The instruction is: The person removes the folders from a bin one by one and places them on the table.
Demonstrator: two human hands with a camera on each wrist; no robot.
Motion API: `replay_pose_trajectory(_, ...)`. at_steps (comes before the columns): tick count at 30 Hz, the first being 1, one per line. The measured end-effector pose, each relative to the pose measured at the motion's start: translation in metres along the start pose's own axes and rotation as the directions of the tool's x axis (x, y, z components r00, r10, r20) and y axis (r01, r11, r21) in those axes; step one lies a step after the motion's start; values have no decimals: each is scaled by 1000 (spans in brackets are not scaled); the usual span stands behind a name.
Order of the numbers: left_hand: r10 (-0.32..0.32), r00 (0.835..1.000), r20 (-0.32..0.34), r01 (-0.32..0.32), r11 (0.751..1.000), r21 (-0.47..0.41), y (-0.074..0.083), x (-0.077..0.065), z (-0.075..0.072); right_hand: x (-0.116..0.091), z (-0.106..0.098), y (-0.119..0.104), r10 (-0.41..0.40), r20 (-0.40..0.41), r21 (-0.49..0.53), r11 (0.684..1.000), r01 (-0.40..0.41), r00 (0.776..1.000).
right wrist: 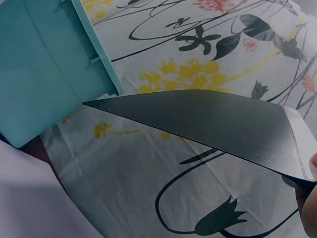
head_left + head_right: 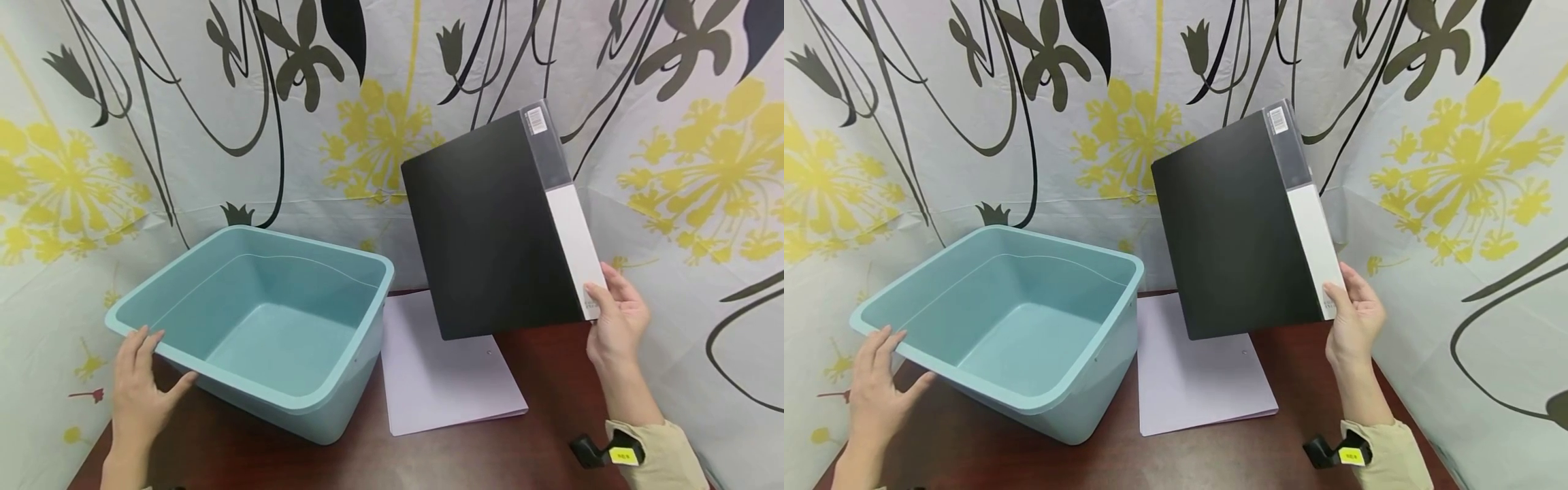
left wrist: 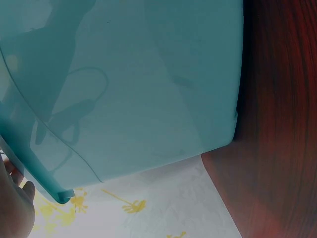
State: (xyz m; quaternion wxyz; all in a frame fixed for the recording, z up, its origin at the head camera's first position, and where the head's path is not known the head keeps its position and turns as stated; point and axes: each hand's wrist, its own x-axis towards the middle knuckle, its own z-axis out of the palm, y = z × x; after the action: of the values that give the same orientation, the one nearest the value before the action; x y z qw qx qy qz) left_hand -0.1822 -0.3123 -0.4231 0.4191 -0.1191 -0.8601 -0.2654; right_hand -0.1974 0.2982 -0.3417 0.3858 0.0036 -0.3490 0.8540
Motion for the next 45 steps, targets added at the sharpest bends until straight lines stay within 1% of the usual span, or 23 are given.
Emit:
replay_pose_trajectory(6, -8, 1000, 6, 8, 1000, 1, 0, 0, 0, 0, -9, 1, 10, -11, -27, 1000, -11, 1000)
replay_pose_trajectory(9, -12, 1000, 7, 11, 1000, 3, 0, 0, 0, 0, -14, 1, 18, -8, -62, 998, -18, 1000)
replay_pose_trajectory(16, -17, 1000, 8, 17, 1000, 0, 1, -1, 0, -1, -25, 1, 62, -34, -134, 989, -66, 997)
replay_pose_trajectory(23, -11, 1000, 11, 11, 1000, 2, 0, -1, 0, 1, -44, -3, 118, -19, -209, 971, -119, 993)
replay_pose_trajectory(32, -15, 1000, 9, 15, 1000, -2, -1, -1, 0, 1, -71, -12, 150, -4, -204, 968, -148, 989)
replay_pose_trajectory(35, -14, 1000, 9, 14, 1000, -4, -1, -1, -1, 3, -78, -13, 164, -12, -207, 965, -163, 986)
replay_pose_trajectory(37, -11, 1000, 11, 11, 1000, -3, -1, -1, -1, 5, -86, -11, 177, -11, -220, 960, -175, 984)
replay_pose_trajectory(39, -8, 1000, 11, 8, 1000, -3, -1, -1, -1, 9, -98, -8, 180, 5, -247, 953, -174, 984)
replay_pose_trajectory(41, -5, 1000, 10, 5, 1000, -1, -1, 0, -1, 16, -114, -3, 190, 22, -286, 942, -176, 982)
replay_pose_trajectory(43, -4, 1000, 10, 4, 1000, 2, -1, 0, -1, 25, -137, 6, 182, 55, -262, 951, -162, 982)
replay_pose_trajectory(45, -4, 1000, 10, 4, 1000, 3, -1, 0, 0, 30, -150, 9, 180, 55, -304, 940, -155, 982)
